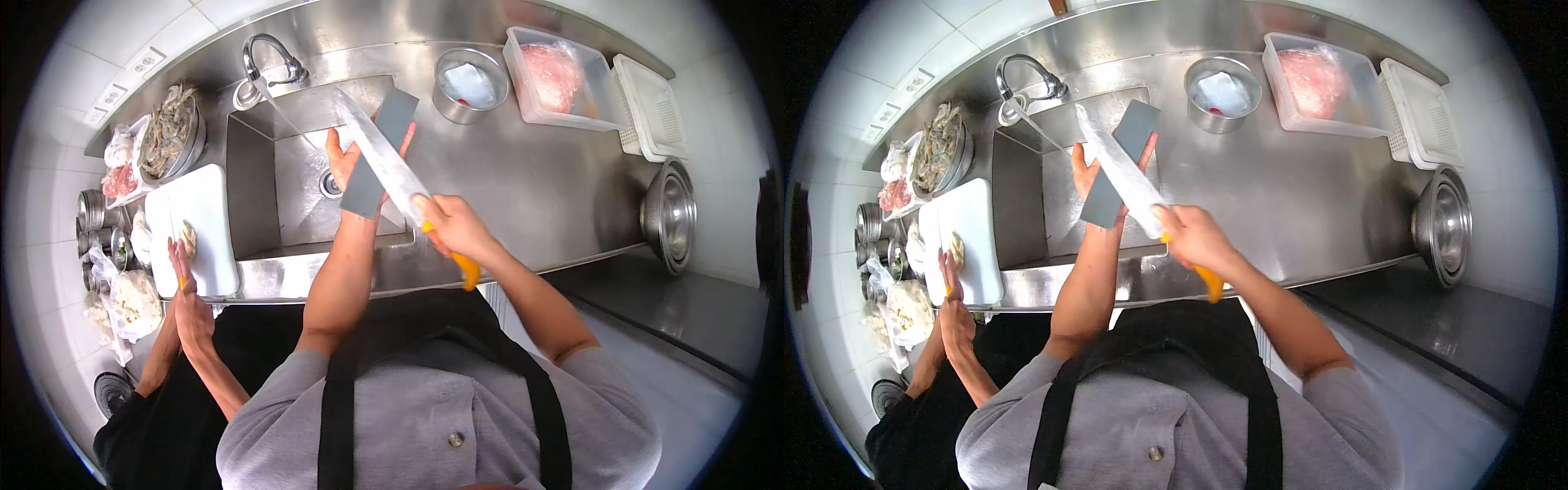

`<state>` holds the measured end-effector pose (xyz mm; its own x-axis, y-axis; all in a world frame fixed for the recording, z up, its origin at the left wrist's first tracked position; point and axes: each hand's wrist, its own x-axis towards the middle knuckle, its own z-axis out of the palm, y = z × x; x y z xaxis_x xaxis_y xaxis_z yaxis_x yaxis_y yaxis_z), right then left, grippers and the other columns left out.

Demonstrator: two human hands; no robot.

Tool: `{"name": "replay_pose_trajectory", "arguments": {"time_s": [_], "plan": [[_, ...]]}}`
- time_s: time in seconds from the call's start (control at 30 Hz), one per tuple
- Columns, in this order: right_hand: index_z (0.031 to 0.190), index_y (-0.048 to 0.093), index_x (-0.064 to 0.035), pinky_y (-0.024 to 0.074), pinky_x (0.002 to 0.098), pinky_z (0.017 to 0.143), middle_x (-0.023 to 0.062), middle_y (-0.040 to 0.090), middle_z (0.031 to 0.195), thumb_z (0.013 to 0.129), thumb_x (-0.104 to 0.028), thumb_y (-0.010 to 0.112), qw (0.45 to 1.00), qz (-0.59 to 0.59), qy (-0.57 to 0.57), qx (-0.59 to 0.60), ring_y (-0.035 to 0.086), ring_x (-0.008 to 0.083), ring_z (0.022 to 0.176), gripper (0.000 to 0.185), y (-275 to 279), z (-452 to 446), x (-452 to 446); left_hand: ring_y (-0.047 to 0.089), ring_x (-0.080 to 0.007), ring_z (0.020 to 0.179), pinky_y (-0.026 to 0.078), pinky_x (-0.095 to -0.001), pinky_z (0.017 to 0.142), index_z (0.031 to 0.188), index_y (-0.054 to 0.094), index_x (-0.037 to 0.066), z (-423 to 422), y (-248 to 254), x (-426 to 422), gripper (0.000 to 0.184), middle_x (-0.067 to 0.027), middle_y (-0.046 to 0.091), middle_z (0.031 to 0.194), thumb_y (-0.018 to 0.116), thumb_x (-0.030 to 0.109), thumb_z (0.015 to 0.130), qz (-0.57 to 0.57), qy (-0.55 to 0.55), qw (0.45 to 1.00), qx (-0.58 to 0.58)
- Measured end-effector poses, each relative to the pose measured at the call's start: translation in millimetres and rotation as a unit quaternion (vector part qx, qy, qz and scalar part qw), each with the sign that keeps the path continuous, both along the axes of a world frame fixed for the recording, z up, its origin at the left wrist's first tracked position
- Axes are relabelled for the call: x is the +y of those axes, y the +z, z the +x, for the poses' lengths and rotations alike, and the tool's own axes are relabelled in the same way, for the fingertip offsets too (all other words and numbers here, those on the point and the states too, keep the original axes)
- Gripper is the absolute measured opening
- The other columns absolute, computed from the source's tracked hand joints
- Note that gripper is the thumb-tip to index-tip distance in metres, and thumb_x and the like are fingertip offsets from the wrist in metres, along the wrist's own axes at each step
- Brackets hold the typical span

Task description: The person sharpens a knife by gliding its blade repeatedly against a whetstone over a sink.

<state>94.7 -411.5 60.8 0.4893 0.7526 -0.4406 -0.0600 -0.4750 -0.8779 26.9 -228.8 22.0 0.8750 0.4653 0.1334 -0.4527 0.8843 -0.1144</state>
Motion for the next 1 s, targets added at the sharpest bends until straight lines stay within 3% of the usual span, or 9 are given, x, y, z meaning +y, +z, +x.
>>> {"name": "replay_pose_trajectory", "arguments": {"time_s": [0.23,0.3,0.37,0.43,0.63,0.7,0.77,0.9,1.0], "plan": [[0.085,0.061,-0.0049,0.0394,0.0297,0.040,0.0011,0.053,0.056,0.109,-0.055,0.052,0.999,-0.005,-0.043,-0.001,0.051,0.0110,0.042,0.056,22.2,13.6,-5.3,0.044,-0.0366,0.148,0.018,-0.0574,0.132,0.151,0.042,-0.012,4.1,8.2,-2.9,0.094,-0.0238,0.046,0.160,0.029,0.069,0.104,0.013,-0.003,0.996,0.083],[0.088,0.063,-0.0024,0.0401,0.0320,0.042,0.0014,0.048,0.052,0.111,-0.050,0.050,0.994,-0.024,0.108,-0.005,0.049,0.0136,0.041,0.054,26.1,-6.0,-40.9,0.045,-0.0439,0.145,0.022,-0.0602,0.130,0.146,0.048,-0.011,4.1,18.4,0.8,0.088,-0.0283,0.057,0.146,0.034,0.065,0.104,-0.045,0.020,0.999,0.012],[0.084,0.062,-0.0018,0.0400,0.0332,0.043,0.0033,0.051,0.053,0.110,-0.051,0.051,0.992,-0.100,0.067,-0.031,0.051,0.0139,0.043,0.057,14.6,15.1,-39.3,0.046,-0.0350,0.147,0.020,-0.0567,0.131,0.149,0.046,-0.012,1.3,16.0,4.4,0.096,-0.0249,0.057,0.149,0.027,0.070,0.104,0.019,0.015,0.992,0.121],[0.080,0.064,-0.0015,0.0419,0.0359,0.045,0.0061,0.058,0.058,0.109,-0.051,0.053,0.997,-0.076,-0.006,-0.031,0.055,0.0152,0.046,0.059,38.1,42.0,-23.9,0.046,-0.0353,0.147,0.022,-0.0569,0.130,0.150,0.045,-0.012,-0.1,-3.7,5.7,0.097,-0.0258,0.056,0.149,0.027,0.070,0.104,0.015,-0.046,0.998,-0.045],[0.084,0.063,-0.0031,0.0431,0.0329,0.049,0.0029,0.055,0.059,0.108,-0.052,0.056,0.994,-0.091,0.057,-0.032,0.052,0.0124,0.050,0.055,43.1,20.4,-57.0,0.046,-0.0370,0.146,0.020,-0.0572,0.131,0.150,0.042,-0.015,5.1,12.5,6.4,0.099,-0.0262,0.052,0.153,0.024,0.071,0.104,0.025,0.018,0.992,0.123],[0.082,0.064,-0.0002,0.0506,0.0389,0.062,0.0086,0.062,0.065,0.107,-0.054,0.057,0.988,-0.156,0.017,0.002,0.061,0.0179,0.062,0.060,44.7,39.7,-52.0,0.044,-0.0381,0.147,0.019,-0.0571,0.132,0.149,0.043,-0.015,4.1,-5.0,10.0,0.099,-0.0258,0.053,0.152,0.027,0.071,0.104,-0.002,-0.038,0.998,-0.043],[0.079,0.062,-0.0010,0.0491,0.0392,0.059,0.0073,0.061,0.063,0.107,-0.053,0.057,0.987,-0.157,0.010,-0.006,0.059,0.0182,0.060,0.060,37.3,16.9,-67.5,0.041,-0.0392,0.149,0.018,-0.0575,0.132,0.152,0.039,-0.015,7.5,7.4,10.4,0.098,-0.0268,0.050,0.155,0.030,0.070,0.103,0.030,0.015,0.992,0.118],[0.083,0.062,-0.0058,0.0414,0.0294,0.048,-0.0008,0.053,0.060,0.107,-0.053,0.058,0.983,-0.119,0.099,-0.101,0.049,0.0085,0.050,0.053,21.4,29.8,-94.4,0.039,-0.0398,0.151,0.016,-0.0582,0.132,0.154,0.033,-0.017,6.8,5.6,12.6,0.098,-0.0293,0.044,0.158,0.036,0.067,0.103,0.005,0.011,0.999,0.050],[0.080,0.062,-0.0034,0.0442,0.0304,0.050,0.0013,0.058,0.063,0.106,-0.054,0.060,0.991,-0.132,0.023,0.016,0.054,0.0096,0.052,0.057,46.2,23.1,-78.7,0.040,-0.0400,0.151,0.016,-0.0590,0.132,0.151,0.037,-0.019,5.3,-1.1,10.0,0.098,-0.0298,0.046,0.157,0.036,0.066,0.103,0.034,0.038,0.993,0.107]]}}
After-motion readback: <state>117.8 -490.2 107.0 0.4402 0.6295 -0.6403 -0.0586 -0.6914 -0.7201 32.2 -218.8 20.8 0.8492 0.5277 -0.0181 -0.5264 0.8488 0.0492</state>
